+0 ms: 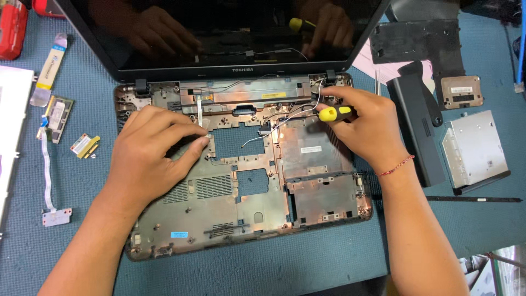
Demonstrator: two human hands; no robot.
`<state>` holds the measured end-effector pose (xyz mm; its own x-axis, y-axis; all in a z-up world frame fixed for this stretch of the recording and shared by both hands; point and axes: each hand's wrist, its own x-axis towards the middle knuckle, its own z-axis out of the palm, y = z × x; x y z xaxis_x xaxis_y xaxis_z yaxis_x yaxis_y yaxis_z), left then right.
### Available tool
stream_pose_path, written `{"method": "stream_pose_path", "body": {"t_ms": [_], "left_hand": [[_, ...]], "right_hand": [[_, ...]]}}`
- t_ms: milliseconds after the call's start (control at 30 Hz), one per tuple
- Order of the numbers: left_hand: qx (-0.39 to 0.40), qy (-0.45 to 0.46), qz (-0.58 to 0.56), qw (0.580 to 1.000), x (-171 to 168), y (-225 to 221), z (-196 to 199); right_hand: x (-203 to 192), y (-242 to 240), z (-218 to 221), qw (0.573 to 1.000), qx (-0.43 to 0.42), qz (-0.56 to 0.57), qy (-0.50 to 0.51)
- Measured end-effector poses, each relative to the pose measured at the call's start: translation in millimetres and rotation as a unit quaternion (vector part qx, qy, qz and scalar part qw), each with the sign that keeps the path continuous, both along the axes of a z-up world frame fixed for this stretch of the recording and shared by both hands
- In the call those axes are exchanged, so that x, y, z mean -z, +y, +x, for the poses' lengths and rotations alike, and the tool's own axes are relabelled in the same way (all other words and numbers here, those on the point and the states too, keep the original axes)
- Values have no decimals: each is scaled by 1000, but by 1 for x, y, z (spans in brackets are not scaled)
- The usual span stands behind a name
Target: The person uses a screwdriver to remove screws from the back panel of a disassembled laptop. They then lift the panel off and set it aside. The person proceeds to unscrew components near the screen hinge area and carefully lifts the screen assembly away from the laptop base.
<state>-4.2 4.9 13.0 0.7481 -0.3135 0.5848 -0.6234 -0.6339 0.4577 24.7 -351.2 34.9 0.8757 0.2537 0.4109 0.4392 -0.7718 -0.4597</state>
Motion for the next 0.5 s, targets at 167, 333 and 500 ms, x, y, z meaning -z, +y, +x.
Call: {"method": "stream_pose_path", "body": {"t_ms": [167, 333, 500], "left_hand": [[-2, -13, -10, 1000, 3, 3, 1], [-13, -20, -17, 1000, -3, 3, 0], [-78, 32, 47, 995, -13, 6, -2]], "right_hand": [[2, 7, -3, 1000, -17, 14, -1], [10, 4, -3, 998, -52, 21, 0], [16, -3, -3, 994, -107, -28, 12]]}}
